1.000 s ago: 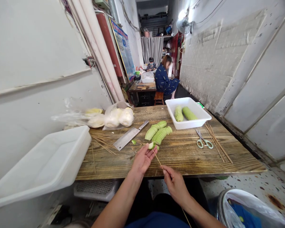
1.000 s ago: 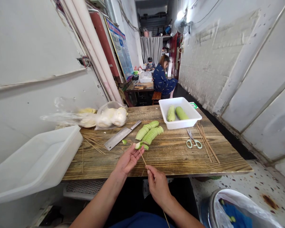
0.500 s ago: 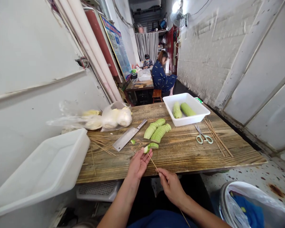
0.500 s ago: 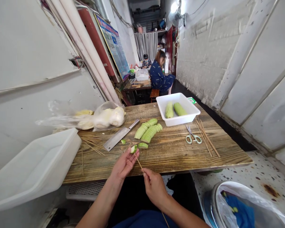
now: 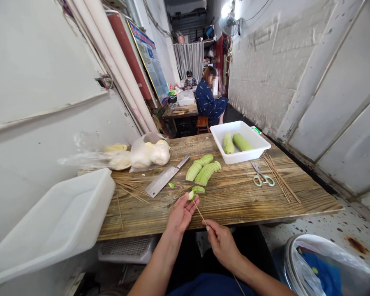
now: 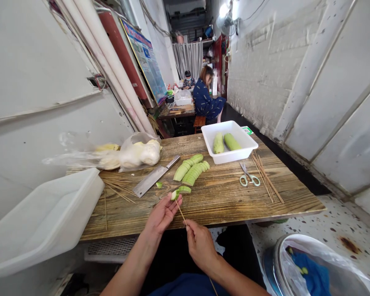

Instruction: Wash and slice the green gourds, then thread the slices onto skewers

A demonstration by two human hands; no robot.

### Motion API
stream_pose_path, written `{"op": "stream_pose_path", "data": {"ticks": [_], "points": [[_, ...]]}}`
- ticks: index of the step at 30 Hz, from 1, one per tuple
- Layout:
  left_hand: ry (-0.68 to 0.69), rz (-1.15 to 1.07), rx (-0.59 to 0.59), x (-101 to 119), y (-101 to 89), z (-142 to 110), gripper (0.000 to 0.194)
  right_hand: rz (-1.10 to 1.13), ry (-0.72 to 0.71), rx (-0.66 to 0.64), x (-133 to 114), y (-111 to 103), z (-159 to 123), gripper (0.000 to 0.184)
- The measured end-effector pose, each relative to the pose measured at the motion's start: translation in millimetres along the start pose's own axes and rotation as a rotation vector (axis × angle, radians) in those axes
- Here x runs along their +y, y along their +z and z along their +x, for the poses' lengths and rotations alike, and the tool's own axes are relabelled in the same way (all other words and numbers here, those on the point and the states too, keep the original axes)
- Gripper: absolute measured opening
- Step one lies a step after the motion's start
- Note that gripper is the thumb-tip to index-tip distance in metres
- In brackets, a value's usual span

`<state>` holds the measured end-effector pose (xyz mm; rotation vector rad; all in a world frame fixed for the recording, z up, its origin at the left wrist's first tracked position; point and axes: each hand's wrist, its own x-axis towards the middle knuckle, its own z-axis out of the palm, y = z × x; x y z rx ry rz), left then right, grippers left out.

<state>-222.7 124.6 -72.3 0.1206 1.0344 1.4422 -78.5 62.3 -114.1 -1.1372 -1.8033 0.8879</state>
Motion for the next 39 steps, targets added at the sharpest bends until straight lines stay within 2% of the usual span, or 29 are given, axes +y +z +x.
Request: {"op": "stream_pose_path", "data": {"ticks": [10, 15, 39], "points": [[0.057, 0.059, -0.067, -2.1, -2.2, 2.4, 0.006, -0.023, -0.014, 0.013, -4.5, 3.6, -0.1, 0.033], [0.047, 0.088, -0.062, -2.0, -2.3, 3.8, 0.004, -0.034, -0.039, 0.044, -4.2, 5.7, 0.8, 0.031], [0.072, 0.179, -0.108, 1.1, 12.0, 4.5, 0.005, -0.057, -0.053, 0.063, -2.3, 6.5, 13.2, 0.031]]}}
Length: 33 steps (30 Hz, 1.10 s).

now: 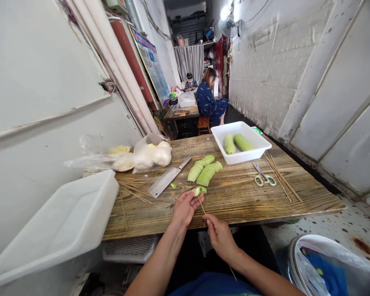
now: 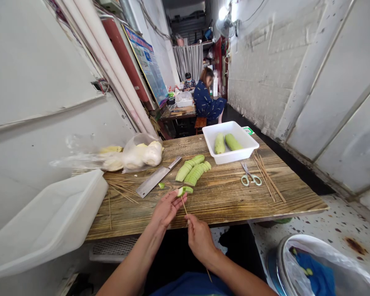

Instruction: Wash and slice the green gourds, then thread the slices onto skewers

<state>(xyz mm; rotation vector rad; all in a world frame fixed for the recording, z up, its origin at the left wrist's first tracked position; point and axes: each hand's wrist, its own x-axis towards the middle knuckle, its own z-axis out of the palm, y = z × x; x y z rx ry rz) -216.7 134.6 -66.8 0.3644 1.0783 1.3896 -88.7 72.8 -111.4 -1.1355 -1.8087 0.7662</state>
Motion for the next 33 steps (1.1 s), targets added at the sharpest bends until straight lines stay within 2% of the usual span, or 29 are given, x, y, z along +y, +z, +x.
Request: {"op": "stream_pose_path", "data": {"ticks": [12, 15, 19, 22, 25, 28, 31, 33], "points": [[-0.059, 0.037, -0.087, -18.1, 2.9, -6.4, 0.014, 0.004, 0.028, 0.053, 7.0, -4.2, 15.9, 0.029], [-0.04, 0.048, -0.127, -24.9, 5.7, -8.4, 0.019, 0.058, 0.087, 0.057, 9.5, -9.1, 23.5, 0.03], [0.023, 0.012, -0.084, -22.9, 6.4, -7.3, 0.018, 0.165, 0.188, -0.017, 10.0, -16.2, 23.9, 0.032], [0.022, 0.013, -0.061, -18.5, 6.7, -7.3, 0.017, 0.147, 0.143, -0.021, 8.8, -18.1, 19.0, 0.031], [-0.033, 0.035, -0.114, -22.7, 9.3, -12.1, 0.02, 0.094, 0.099, 0.034, 8.2, -18.7, 18.1, 0.031], [-0.052, 0.05, -0.168, -32.7, 12.6, -19.1, 0.023, 0.103, 0.125, 0.075, 10.1, -20.3, 21.1, 0.032], [0.027, 0.134, -0.168, -32.9, 11.7, -21.1, 0.02, 0.147, 0.157, 0.073, 15.7, -23.1, 21.7, 0.033], [0.141, 0.206, -0.123, -22.9, 7.4, -16.8, 0.011, 0.193, 0.189, 0.087, 21.0, -25.5, 19.8, 0.034]]}}
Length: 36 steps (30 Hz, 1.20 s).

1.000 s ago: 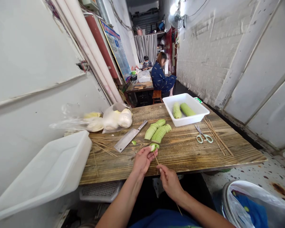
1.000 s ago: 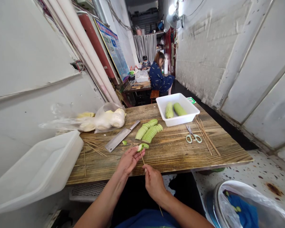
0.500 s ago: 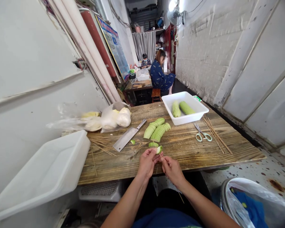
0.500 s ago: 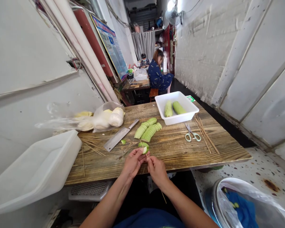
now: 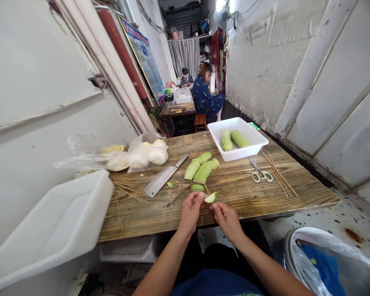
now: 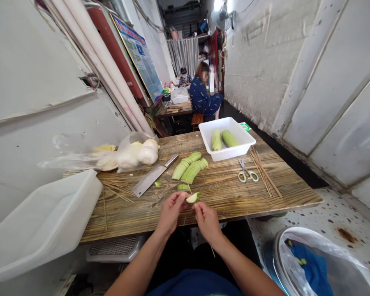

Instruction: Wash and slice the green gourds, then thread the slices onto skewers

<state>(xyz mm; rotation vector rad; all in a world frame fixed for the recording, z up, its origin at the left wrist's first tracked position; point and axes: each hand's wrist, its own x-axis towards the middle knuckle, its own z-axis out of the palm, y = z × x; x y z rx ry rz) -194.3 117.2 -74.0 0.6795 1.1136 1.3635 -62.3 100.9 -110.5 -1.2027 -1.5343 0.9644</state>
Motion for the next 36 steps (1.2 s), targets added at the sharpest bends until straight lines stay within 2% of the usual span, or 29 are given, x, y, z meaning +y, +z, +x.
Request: {"op": "stream_pose_path", "data": {"ticks": [1, 3, 6, 8, 13, 19, 22, 25, 28, 36], "points": [[0.058, 0.032, 0.027, 5.9, -4.8, 4.5, 0.008, 0.027, 0.019, 0.009, 2.6, -2.0, -0.6, 0.035], [0.162, 0.106, 0.016, 18.4, -15.3, 16.6, 0.018, 0.085, 0.053, 0.013, 7.0, -5.5, -1.8, 0.036], [0.305, 0.368, -0.177, 29.3, -27.3, 37.3, 0.031, 0.148, 0.08, -0.001, 10.4, -8.6, -2.6, 0.037], [0.408, 0.553, -0.239, 27.8, -31.6, 48.0, 0.033, 0.152, 0.085, -0.001, 11.2, -9.0, -2.7, 0.037], [0.547, 0.798, -0.147, 8.0, -36.0, 55.9, 0.02, 0.145, 0.085, -0.005, 13.6, -8.4, -2.6, 0.036], [0.736, 1.218, -0.139, -5.2, -38.1, 52.4, 0.009, 0.131, 0.085, -0.014, 16.3, -7.8, -0.4, 0.034], [0.811, 1.425, -0.123, -7.1, -36.7, 50.7, 0.01, 0.126, 0.077, -0.013, 16.1, -7.3, 0.2, 0.033], [0.837, 1.515, -0.143, -7.8, -33.6, 49.8, 0.013, 0.118, 0.07, -0.014, 15.5, -7.3, 0.2, 0.032], [0.803, 1.532, -0.164, -9.4, -30.4, 49.4, 0.014, 0.099, 0.065, -0.008, 15.6, -7.6, 0.1, 0.032], [0.76, 1.479, -0.002, -23.4, -24.0, 51.6, 0.019, 0.095, 0.058, -0.002, 15.5, -8.7, -0.6, 0.032]]}}
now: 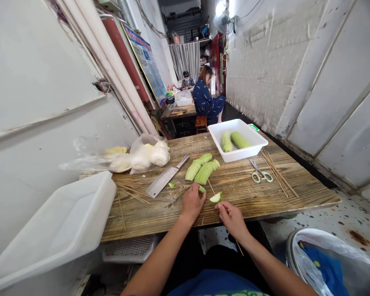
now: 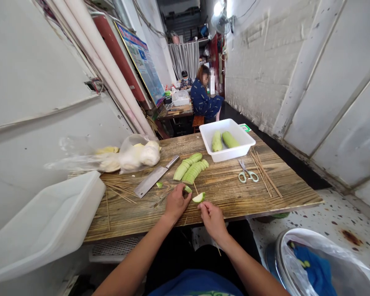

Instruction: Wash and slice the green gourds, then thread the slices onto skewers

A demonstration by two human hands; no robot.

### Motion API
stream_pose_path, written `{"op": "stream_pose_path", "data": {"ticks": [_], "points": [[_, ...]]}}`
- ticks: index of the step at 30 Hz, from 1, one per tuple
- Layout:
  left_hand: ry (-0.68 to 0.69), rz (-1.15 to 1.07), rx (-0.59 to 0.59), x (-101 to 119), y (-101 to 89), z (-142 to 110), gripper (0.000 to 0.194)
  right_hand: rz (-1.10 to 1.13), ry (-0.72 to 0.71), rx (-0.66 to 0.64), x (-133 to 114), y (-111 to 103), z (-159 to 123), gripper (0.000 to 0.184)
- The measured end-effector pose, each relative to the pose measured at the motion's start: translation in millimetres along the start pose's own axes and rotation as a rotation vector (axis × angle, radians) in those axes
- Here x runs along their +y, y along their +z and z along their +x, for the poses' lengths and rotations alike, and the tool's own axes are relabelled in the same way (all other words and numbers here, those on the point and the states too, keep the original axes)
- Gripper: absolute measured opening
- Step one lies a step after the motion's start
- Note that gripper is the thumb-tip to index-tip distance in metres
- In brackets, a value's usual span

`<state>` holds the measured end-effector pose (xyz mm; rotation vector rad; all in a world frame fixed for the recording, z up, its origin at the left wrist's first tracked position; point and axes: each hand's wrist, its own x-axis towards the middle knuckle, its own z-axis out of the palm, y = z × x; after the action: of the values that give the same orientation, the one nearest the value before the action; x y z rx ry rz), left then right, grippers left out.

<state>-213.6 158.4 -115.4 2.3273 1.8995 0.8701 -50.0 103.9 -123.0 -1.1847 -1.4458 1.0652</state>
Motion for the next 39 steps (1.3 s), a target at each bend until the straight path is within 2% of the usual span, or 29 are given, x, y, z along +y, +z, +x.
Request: {"op": "stream_pose_path", "data": {"ticks": [6, 11, 14, 18, 20, 23, 29, 36, 39], "points": [[0.021, -0.144, -0.008, -6.4, 1.7, 2.1, 0.035, 0.007, -0.001, 0.0, 0.9, -0.9, -0.9, 0.031], [0.048, -0.161, -0.104, -16.4, -2.8, 3.7, 0.037, -0.006, -0.006, 0.011, 0.5, -0.6, 0.2, 0.032], [0.063, -0.162, -0.161, -19.2, -6.4, 6.2, 0.047, -0.009, -0.013, 0.013, -0.5, -0.4, 0.5, 0.032], [-0.03, -0.199, -0.166, -22.0, -6.1, 7.7, 0.061, -0.001, -0.009, 0.009, -0.7, -0.8, -0.1, 0.032], [-0.074, -0.237, -0.123, -24.1, -3.9, 6.8, 0.061, -0.003, -0.006, 0.007, -0.5, -1.1, -0.5, 0.032], [-0.047, -0.243, -0.076, -27.1, -1.9, 4.9, 0.057, -0.014, -0.007, 0.009, -0.1, -1.3, -0.7, 0.031], [0.04, -0.185, -0.21, -32.5, -8.0, 6.6, 0.058, -0.015, 0.001, 0.006, -1.1, -1.3, -0.6, 0.031], [-0.047, -0.599, -0.164, -47.6, -17.3, 10.1, 0.068, -0.039, -0.007, 0.009, -4.3, -2.4, -1.0, 0.031], [-0.249, -0.771, -0.134, -48.4, -20.5, 9.8, 0.06, -0.048, -0.002, 0.015, -5.0, -2.8, -0.4, 0.032]]}}
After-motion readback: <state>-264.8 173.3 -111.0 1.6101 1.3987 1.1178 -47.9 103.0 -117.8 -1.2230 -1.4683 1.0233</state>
